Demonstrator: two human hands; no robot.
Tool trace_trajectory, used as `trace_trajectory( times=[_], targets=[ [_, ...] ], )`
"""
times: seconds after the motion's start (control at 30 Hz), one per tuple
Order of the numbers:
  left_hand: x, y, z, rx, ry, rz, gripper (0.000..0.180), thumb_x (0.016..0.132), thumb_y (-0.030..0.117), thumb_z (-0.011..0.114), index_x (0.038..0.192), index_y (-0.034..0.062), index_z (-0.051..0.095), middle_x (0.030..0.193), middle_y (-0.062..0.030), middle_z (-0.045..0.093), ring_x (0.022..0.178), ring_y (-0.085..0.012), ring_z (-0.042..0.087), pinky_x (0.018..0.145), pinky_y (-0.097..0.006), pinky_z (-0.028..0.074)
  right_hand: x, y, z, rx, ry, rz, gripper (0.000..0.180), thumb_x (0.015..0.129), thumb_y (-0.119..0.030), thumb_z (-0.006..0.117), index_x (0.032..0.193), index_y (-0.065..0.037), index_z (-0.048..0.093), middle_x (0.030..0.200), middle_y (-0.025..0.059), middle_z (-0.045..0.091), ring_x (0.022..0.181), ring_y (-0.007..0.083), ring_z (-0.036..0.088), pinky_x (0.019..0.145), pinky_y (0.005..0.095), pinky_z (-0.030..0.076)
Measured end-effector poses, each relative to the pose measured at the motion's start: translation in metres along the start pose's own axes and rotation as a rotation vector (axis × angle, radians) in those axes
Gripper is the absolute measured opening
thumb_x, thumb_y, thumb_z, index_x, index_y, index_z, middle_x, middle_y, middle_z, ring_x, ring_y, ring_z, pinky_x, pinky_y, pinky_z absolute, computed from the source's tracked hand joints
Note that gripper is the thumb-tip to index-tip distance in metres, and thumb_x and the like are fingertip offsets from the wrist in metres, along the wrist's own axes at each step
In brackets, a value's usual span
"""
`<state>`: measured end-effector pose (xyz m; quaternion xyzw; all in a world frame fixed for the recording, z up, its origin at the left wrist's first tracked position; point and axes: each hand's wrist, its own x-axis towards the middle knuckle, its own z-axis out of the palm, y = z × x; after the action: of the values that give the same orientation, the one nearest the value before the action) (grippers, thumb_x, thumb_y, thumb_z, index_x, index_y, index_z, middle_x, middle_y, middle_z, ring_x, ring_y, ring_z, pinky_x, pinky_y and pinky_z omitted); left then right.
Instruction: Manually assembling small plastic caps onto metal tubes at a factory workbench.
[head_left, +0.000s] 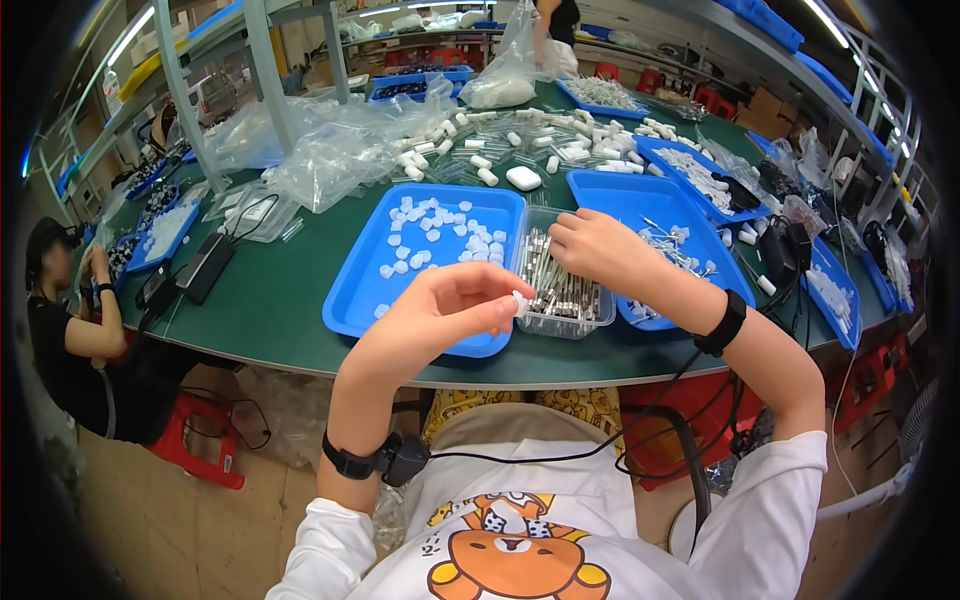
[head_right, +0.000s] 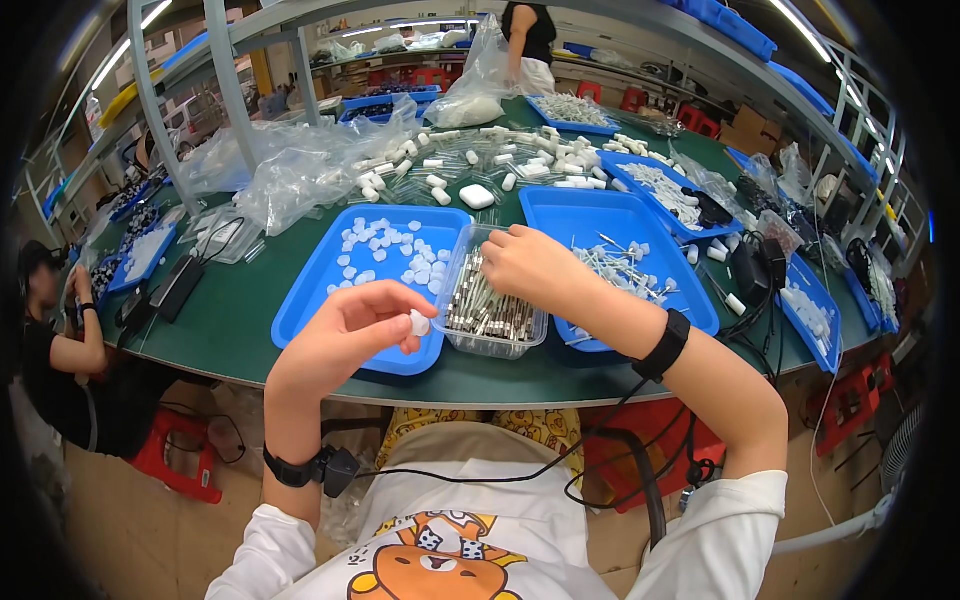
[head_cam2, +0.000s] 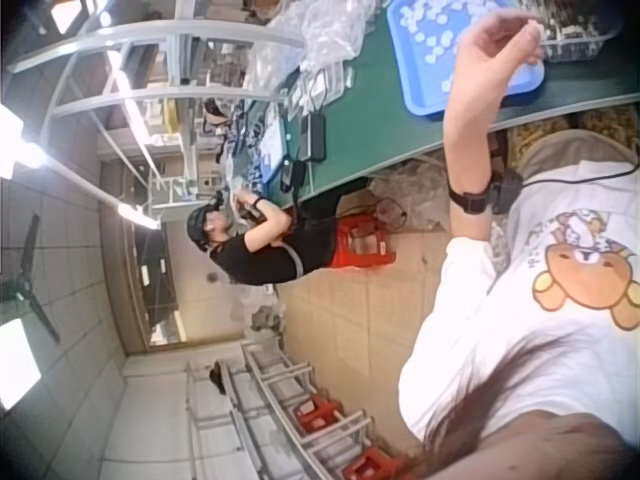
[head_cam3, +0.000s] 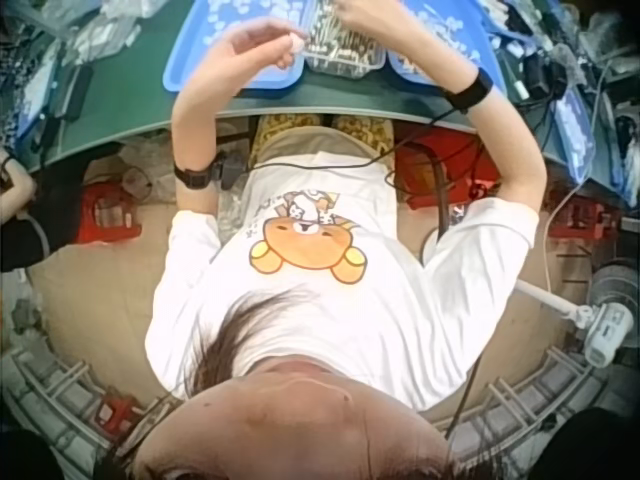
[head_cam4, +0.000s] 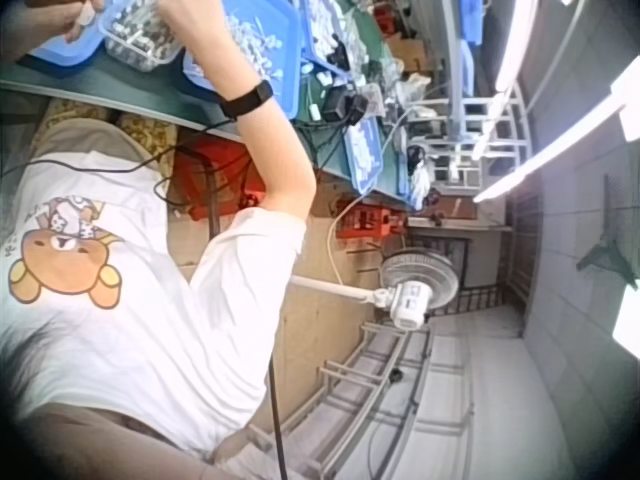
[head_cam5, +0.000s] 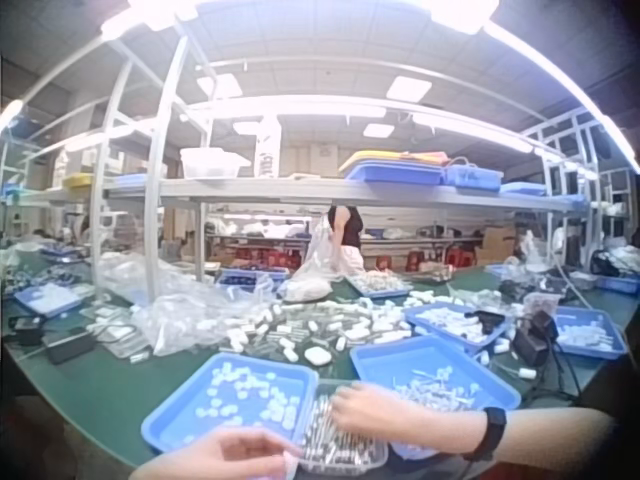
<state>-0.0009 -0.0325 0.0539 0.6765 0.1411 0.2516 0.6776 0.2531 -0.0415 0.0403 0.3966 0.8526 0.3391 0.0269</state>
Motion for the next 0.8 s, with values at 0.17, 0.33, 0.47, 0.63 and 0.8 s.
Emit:
trace_trajectory(
  times=[0.17,0.33,0.47,0.63,0.8],
  targets=[
    [-0.006,-0.002,0.009,-0.358,-0.053,0.024,0.025,0.087,0.013,0.055,0.106,-0.0028,0.053,0.093,-0.0085,0.055,0.08,-0.0158,0.052,0.073,-0.028,0.042,-0.006,0.011,-0.018,-0.085,0.038,0.067,0.009,0.061,-0.007,0.061,0.069,-0.009,0.057,0.078,0.002,0.052,0.084,0.017,0.052,0.072,0.0271,0.043],
    [-0.011,0.003,0.029,-0.547,-0.062,0.077,0.025,0.086,0.012,0.058,0.106,-0.0017,0.051,0.098,-0.0112,0.055,0.086,-0.018,0.053,0.076,-0.029,0.044,-0.015,0.008,-0.044,0.022,0.245,0.334,0.014,0.059,-0.004,0.062,0.069,-0.006,0.053,0.075,0.0057,0.05,0.078,0.0196,0.053,0.072,0.03,0.043],
    [-0.013,0.002,0.036,-0.573,-0.147,0.07,0.026,0.083,0.009,0.06,0.106,-0.0003,0.051,0.102,-0.013,0.054,0.089,-0.02,0.054,0.077,-0.03,0.045,-0.024,-0.02,-0.084,0.679,0.509,0.621,0.019,0.069,0.007,0.06,0.085,-0.001,0.056,0.084,0.0072,0.055,0.077,0.0191,0.058,0.07,0.0274,0.045],
    [-0.023,0.006,0.044,-0.549,-0.145,0.089,0.023,0.08,0.005,0.062,0.1,0.0017,0.053,0.1,-0.0147,0.053,0.084,-0.0202,0.057,0.074,-0.029,0.047,-0.036,-0.074,-0.128,1.245,0.94,0.645,0.023,0.07,0.013,0.06,0.091,0.004,0.055,0.083,0.0106,0.059,0.076,0.0183,0.059,0.068,0.0287,0.047],
    [-0.025,0.006,0.052,-0.561,-0.156,0.102,0.023,0.077,0.005,0.064,0.097,0.0015,0.052,0.098,-0.0156,0.053,0.08,-0.0211,0.058,0.072,-0.029,0.048,-0.052,-0.098,-0.139,1.382,1.018,0.49,0.029,0.064,0.01,0.066,0.091,0.008,0.058,0.083,0.0166,0.06,0.074,0.0227,0.061,0.063,0.0283,0.048]
  ],
)
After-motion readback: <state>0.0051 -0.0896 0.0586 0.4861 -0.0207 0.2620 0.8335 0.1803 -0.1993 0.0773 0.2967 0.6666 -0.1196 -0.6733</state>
